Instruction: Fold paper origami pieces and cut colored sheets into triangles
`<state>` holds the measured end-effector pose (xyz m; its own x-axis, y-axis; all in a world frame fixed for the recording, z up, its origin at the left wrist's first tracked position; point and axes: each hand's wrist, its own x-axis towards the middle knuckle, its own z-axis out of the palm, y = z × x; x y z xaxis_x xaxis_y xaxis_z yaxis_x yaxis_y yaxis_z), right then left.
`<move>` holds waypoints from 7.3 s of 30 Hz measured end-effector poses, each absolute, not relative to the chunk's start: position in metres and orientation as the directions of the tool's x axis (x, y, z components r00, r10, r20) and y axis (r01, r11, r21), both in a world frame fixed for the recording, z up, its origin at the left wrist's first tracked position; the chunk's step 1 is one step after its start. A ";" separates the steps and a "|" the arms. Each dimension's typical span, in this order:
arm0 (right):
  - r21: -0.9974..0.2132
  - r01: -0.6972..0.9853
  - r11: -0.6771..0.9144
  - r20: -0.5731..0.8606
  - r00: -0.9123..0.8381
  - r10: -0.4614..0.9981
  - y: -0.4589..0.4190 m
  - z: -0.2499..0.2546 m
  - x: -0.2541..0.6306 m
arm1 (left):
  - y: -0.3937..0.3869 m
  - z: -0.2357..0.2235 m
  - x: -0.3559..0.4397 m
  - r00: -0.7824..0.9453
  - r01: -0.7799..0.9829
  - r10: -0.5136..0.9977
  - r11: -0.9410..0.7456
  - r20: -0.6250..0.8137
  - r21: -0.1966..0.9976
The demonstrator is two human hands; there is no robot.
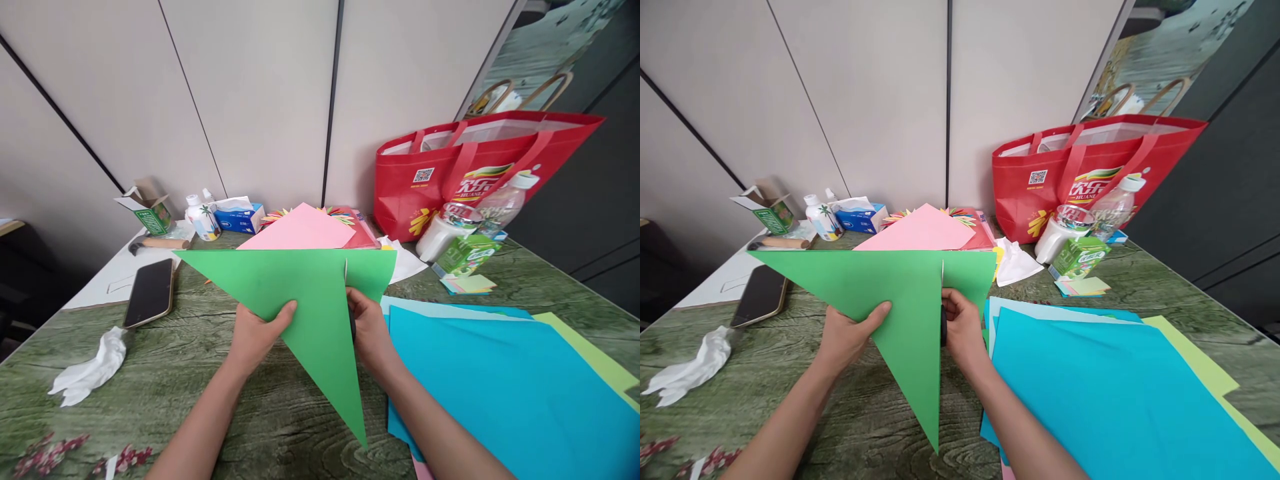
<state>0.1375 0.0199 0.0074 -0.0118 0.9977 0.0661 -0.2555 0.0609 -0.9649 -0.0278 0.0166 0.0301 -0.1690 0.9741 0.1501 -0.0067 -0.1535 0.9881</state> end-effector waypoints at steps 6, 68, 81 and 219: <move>-0.962 -0.268 0.053 0.059 -0.012 0.998 0.020 0.007 0.137 | 0.016 0.032 -0.028 -0.143 -0.004 0.978 -0.154 0.152 0.988; -0.698 0.652 0.297 0.597 0.299 0.745 0.025 -0.012 0.140 | 0.059 0.006 -0.066 -0.217 0.135 0.976 0.036 -0.006 0.990; -0.356 0.932 -0.068 0.208 0.150 0.967 0.023 -0.021 0.130 | 0.037 0.006 -0.121 -0.264 0.947 0.917 0.189 0.298 0.258; -0.922 -0.303 0.240 0.144 0.308 0.940 0.025 -0.019 0.142 | 0.049 0.018 -0.011 -0.075 -0.316 0.997 -0.035 0.012 0.948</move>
